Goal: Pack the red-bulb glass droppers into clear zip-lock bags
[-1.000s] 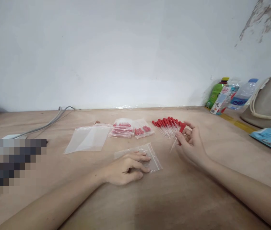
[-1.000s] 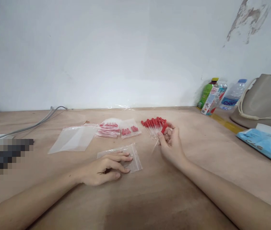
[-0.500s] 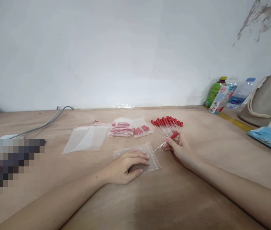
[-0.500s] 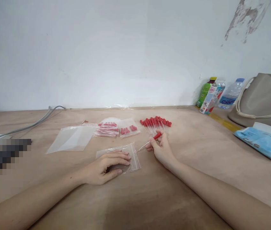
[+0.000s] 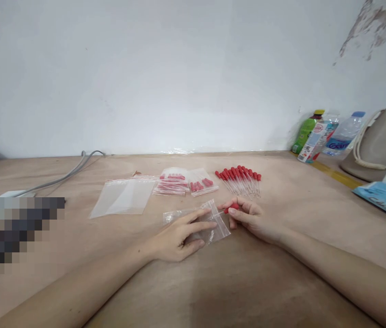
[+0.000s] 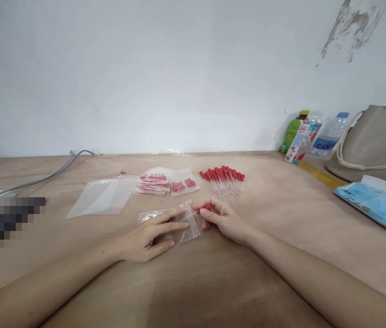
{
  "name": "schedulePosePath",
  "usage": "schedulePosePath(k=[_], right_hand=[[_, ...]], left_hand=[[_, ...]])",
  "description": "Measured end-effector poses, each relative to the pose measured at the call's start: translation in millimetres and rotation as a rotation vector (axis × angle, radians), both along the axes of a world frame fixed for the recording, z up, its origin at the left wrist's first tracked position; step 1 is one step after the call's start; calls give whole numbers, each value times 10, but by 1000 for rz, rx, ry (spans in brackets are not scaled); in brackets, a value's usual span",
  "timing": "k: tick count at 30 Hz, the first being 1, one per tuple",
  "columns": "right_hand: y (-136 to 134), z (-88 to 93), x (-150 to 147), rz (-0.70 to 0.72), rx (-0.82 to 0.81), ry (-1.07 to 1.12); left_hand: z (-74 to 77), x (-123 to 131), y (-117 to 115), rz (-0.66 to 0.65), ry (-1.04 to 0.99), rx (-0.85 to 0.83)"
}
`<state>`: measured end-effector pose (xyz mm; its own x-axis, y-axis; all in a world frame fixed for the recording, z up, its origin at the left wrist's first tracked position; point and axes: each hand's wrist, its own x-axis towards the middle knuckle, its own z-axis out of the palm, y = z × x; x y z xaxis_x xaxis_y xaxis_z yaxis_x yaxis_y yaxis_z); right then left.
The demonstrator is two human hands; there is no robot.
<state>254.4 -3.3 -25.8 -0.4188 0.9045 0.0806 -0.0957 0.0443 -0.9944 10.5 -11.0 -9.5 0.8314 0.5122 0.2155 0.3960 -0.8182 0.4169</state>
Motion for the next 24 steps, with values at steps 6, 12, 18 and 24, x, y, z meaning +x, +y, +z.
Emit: schedulePosePath(k=[6,12,18,24], right_hand=[[-6,33,-12,213,2,-78],[59,-18,45,12,-9,-160],[111,21,113,-52,62,-290],[62,68,70,-28,48,-245]], left_hand=[[-19,57,14,-30,-49,19],[29,30,37,180,-103,48],[14,-68,86,124,-22,-3],[3,-26,59,96,-5,26]])
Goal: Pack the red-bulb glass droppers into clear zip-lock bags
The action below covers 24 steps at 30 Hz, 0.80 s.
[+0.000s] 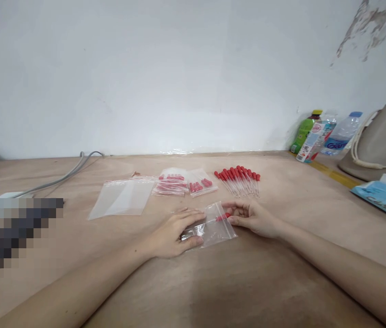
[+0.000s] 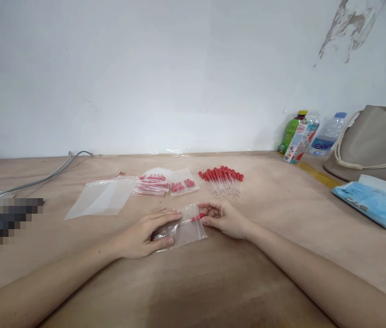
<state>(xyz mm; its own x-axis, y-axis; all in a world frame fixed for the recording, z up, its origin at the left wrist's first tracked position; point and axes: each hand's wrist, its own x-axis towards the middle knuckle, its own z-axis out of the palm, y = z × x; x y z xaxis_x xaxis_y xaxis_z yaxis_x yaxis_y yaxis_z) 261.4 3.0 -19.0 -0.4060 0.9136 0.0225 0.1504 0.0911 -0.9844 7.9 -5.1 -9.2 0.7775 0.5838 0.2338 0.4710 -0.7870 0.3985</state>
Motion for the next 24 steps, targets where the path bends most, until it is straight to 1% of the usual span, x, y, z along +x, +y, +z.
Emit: schedulePosePath(k=[2,4,6,10,13,19,24], right_hand=[[-9,-19,-10,-38,-32,35],[-21,-43,-22,-46,-34,28],[-43,-61,-38,-8,-30,21],[-94,-56,-73,125,-60,64],[-82,-35,-66,168,-58,86],[68,-36,113,108,-78,8],[129,-48,215,144,-47,-8]], left_hand=[[6,12,-2,8,8,5],[9,21,0,8,3,7],[8,29,3,6,-3,3],[5,42,13,14,5,-1],[10,42,25,-4,5,-8],[-2,-7,63,-15,-62,-8],[-19,-30,75,-6,-67,-13]])
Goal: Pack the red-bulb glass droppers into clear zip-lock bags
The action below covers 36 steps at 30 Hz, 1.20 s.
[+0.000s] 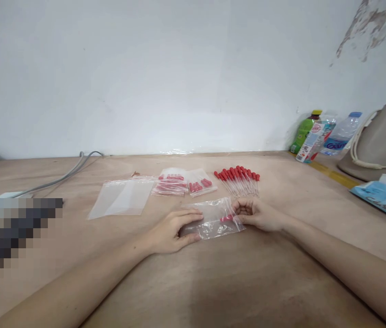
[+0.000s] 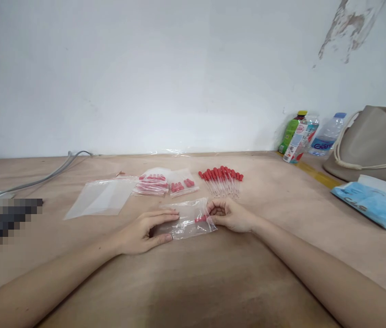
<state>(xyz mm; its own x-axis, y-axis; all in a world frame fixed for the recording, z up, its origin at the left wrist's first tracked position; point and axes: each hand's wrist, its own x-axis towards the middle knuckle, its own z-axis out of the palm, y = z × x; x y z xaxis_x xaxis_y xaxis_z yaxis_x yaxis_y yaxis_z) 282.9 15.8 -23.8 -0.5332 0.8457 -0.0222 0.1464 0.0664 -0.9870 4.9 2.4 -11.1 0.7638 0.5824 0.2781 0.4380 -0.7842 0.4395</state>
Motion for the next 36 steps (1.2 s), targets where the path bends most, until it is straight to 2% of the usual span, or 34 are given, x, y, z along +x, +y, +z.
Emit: schedulePosePath(k=[4,8,10,13,15,19,22,25,28,33,36], right_hand=[[-14,-9,-36,33,51,-70],[-67,40,-96,37,301,-193],[-73,97,-91,111,376,-257],[-9,184,-15,190,347,-327],[86,218,58,54,336,-407],[346,230,112,-424,501,-620],[541,240,9,-603,590,-754],[704,263,-151,-686,564,-934],[827,267,-270,-703,497,-1034],[925,254,-344,-714,454,-1039],[915,310,-320,-720,439,-1012]], left_hand=[[0,6,6,5,8,-1],[-22,0,17,0,21,4],[-32,-8,20,-1,34,-6],[-29,-14,19,-17,57,-15],[-17,-12,17,-29,83,-15],[19,-2,13,-31,167,0],[42,-1,9,-31,218,28],[48,-10,5,-31,251,55],[33,-25,5,-43,270,83],[-9,-38,22,-54,261,91],[-21,-36,29,-55,249,93]])
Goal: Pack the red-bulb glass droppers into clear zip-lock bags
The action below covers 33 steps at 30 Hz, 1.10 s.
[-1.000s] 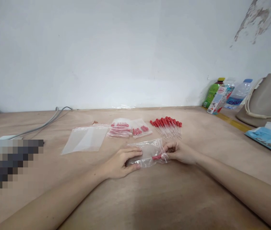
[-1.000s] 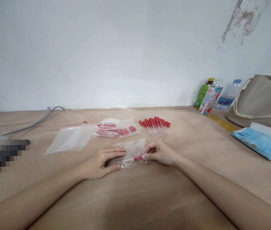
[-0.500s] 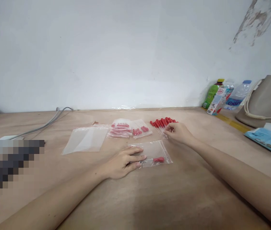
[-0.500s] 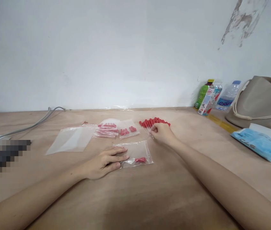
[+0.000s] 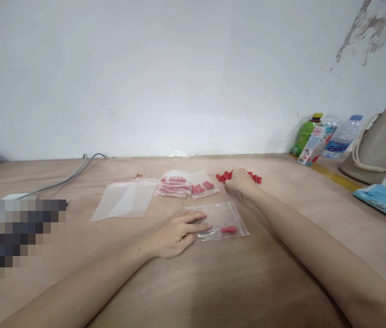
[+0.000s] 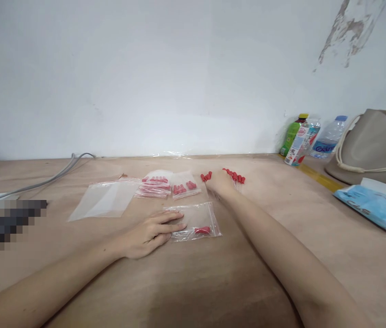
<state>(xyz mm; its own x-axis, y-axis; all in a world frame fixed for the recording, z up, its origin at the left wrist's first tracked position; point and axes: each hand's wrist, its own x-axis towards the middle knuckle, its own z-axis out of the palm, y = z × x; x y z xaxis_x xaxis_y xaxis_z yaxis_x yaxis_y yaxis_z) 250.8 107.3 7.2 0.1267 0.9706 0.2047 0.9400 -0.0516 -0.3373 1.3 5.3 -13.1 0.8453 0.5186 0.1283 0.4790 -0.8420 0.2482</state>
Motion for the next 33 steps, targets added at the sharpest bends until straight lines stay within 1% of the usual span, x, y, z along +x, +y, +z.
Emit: schedulePosePath(k=[3,5,7,10,11,13,17,20,23,25,26,29,30,31,33], right_hand=[[-70,79,98,25,5,32],[-161,90,192,67,29,109],[-291,45,283,113,102,328],[-524,-106,364,169,208,777],[-597,-163,370,180,217,881],[-717,-270,355,176,210,1024],[-840,-405,262,110,185,1169],[-892,-437,202,121,125,1310],[-953,-434,207,190,33,1437],[-984,-422,260,260,-46,1411],[-992,-415,300,302,-99,1353],[-981,-386,436,438,-301,1088],[-971,-374,471,482,-344,992],[-960,-361,495,525,-362,902],[-944,-333,500,600,-329,755]], left_hand=[[5,3,0,-1,2,-4],[12,5,-1,-2,5,-11],[16,7,-2,-2,1,-16],[14,9,-2,0,-15,-14],[14,10,-3,2,-16,-15],[16,11,-4,12,-10,-18],[29,20,-11,18,-3,-7],[35,30,-24,24,-13,0],[40,34,-44,36,-55,-14],[47,34,-57,44,-83,-32],[52,34,-62,47,-92,-39],[71,34,-70,50,-98,-48],[77,34,-71,48,-97,-47],[83,35,-71,46,-94,-45],[89,36,-68,39,-92,-41]])
